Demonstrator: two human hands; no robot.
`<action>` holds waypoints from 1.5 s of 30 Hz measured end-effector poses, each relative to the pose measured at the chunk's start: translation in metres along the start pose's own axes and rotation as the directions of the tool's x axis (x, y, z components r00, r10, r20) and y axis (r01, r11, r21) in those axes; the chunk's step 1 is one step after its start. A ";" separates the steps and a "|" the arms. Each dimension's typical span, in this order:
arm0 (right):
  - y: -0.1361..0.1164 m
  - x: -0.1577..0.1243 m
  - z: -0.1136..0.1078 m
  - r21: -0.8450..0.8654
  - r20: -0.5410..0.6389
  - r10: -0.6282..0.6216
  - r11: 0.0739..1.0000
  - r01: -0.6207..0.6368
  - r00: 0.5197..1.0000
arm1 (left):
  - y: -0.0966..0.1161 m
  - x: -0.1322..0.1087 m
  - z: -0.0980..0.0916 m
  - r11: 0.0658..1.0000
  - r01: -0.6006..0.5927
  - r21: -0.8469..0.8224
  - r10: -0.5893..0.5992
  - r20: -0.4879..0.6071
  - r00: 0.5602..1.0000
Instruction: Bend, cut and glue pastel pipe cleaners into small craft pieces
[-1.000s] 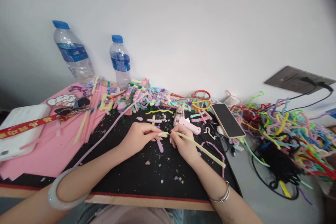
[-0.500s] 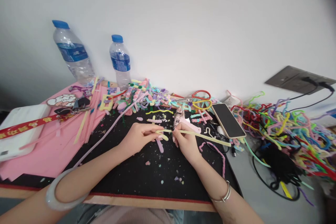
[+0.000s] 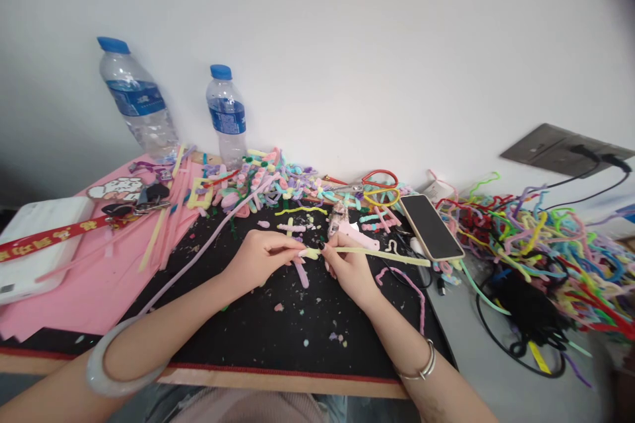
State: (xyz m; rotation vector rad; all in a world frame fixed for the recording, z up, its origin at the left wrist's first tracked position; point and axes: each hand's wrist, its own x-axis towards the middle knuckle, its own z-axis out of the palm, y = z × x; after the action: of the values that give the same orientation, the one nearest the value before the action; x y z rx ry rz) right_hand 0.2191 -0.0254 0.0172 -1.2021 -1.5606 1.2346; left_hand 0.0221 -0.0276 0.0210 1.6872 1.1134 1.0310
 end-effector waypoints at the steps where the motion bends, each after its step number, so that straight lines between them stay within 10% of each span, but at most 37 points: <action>1: -0.001 0.000 0.000 -0.016 0.000 0.001 1.000 -0.001 1.000 | 0.001 0.000 0.000 1.000 0.002 0.003 -0.002 0.009 1.000; 36: 0.000 -0.002 0.006 0.200 0.105 -0.003 0.980 -0.018 0.994 | 0.006 0.002 0.004 0.928 0.232 -0.292 -0.238 0.016 0.971; 45: 0.001 -0.002 0.004 0.090 -0.013 -0.129 0.987 0.130 0.992 | 0.006 0.002 0.005 0.800 0.428 -0.420 -0.409 0.140 0.902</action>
State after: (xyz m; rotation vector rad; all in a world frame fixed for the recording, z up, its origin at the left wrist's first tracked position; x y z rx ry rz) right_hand 0.2161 -0.0283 0.0157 -1.0295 -1.5355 1.2025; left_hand 0.0288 -0.0279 0.0258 1.0300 1.0621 0.8703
